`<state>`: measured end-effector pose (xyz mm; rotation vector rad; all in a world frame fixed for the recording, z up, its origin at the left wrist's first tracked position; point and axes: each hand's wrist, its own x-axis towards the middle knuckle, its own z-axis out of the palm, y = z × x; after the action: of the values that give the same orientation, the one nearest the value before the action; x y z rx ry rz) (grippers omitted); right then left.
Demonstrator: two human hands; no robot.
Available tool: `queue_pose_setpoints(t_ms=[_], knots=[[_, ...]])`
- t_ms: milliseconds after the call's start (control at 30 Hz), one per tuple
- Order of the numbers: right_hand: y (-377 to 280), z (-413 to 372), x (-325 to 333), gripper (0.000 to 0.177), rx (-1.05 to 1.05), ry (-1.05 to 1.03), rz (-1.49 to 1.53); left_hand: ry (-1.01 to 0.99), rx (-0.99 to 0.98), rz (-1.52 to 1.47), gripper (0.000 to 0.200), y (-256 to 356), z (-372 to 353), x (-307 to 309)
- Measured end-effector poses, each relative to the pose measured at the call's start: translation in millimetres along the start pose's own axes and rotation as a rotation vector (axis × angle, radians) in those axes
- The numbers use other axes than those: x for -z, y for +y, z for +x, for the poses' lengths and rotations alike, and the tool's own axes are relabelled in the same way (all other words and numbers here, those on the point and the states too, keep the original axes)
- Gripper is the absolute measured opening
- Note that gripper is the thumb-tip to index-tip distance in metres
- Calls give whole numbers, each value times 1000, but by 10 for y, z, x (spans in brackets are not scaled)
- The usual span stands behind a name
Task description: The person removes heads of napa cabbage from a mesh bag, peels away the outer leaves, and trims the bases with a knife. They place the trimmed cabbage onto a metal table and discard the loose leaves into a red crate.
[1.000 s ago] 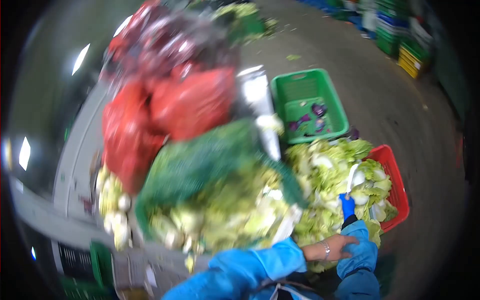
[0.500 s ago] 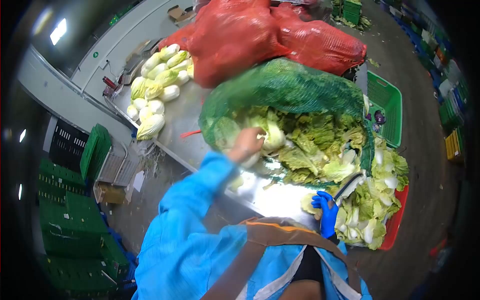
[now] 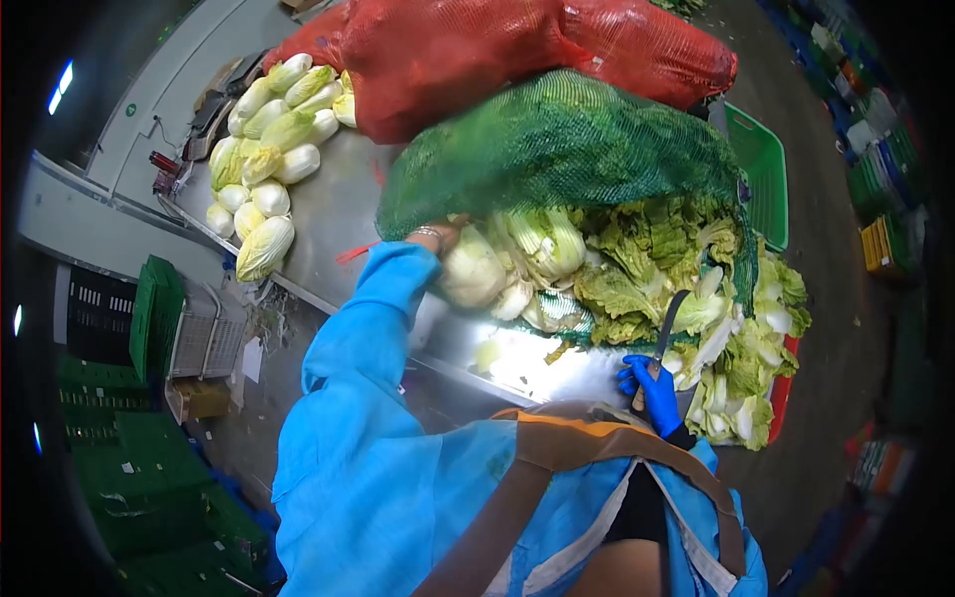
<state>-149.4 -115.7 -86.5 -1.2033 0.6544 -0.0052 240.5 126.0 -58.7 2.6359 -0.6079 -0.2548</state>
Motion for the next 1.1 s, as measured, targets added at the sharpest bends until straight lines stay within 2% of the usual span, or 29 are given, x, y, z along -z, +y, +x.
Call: queue_pose_setpoints(t_ms=[67, 100, 133, 200, 233, 300, 333, 400, 433, 500, 533, 567, 600, 667, 700, 767, 800, 867, 900, 933, 1000, 1033, 1067, 1100], knots=[[-5, 5, -8, 27, -5, 17, -13, 25, -123, -85, 46, 246, -173, 94], [0, 14, 0, 28, 5, -5, 13, -35, -143, -102, 46, 468, -312, 257], [2, 35, 7, 28, -4, 5, 16, -313, 6, 198, 50, 898, -437, 649], [26, 44, 20, 29, -1, -18, 36, -787, -70, 146, 52, 1329, -773, 749], [-25, 58, -9, 31, 14, -23, -3, -794, -67, 141, 52, 1292, -771, 674], [-126, 144, -87, 32, 17, -31, -35, 54, -407, 34, 47, 1130, -690, 382], [-166, 188, -129, 33, 30, -43, -70, 280, -427, 67, 51, 1014, -504, 182], [-193, 303, -203, 32, 47, -78, -52, 293, -231, 252, 56, 929, -290, -160], [-233, 367, -245, 32, 71, -121, -38, 300, -231, 250, 56, 961, -242, -133], [-349, 341, -372, 31, 95, -152, -30, -40, 28, 211, 64, 1059, -232, -60], [-394, 313, -380, 31, 110, -184, -18, -40, 28, 207, 64, 1148, -312, 61], [-411, 290, -339, 32, 80, -267, -16, -194, -32, 239, 68, 1294, -437, 290], [-439, 302, -327, 32, 87, -264, -9, -349, -94, 278, 72, 1455, -589, 507], [-396, 255, -335, 37, -70, -333, 211, -429, -335, 349, 79, 1726, -1167, 794], [-354, 283, -348, 42, -124, -414, 275, -443, -328, 353, 79, 1638, -1342, 776], [-367, 324, -564, 46, -189, -481, 342, -13, -631, 444, 78, 1282, -1562, 775], [-341, 380, -687, 46, -244, -484, 355, -637, -256, 142, 82, 1039, -1463, 670], [-239, 501, -937, 45, -268, -513, 237, -657, -99, -401, 91, 729, -1700, 353], [-421, 492, -961, 37, -488, -520, -34, -634, -7, -414, 92, 804, -1832, 361], [-213, 627, -981, 37, -487, -517, -18, -645, -8, -403, 92, 796, -1893, 307], [393, 882, -1034, 30, -510, -588, 238, -428, 6, -579, 86, 755, -2059, 150], [-259, 464, -1193, 28, -599, -423, 453, -442, 69, -772, 78, 820, -2111, 114], [-384, 344, -1135, 28, -586, -419, 458, -444, 56, -767, 78, 884, -2161, 98], [-440, 259, -1029, 27, -511, -393, 241, -428, 69, -874, 78, 960, -2201, 100]])
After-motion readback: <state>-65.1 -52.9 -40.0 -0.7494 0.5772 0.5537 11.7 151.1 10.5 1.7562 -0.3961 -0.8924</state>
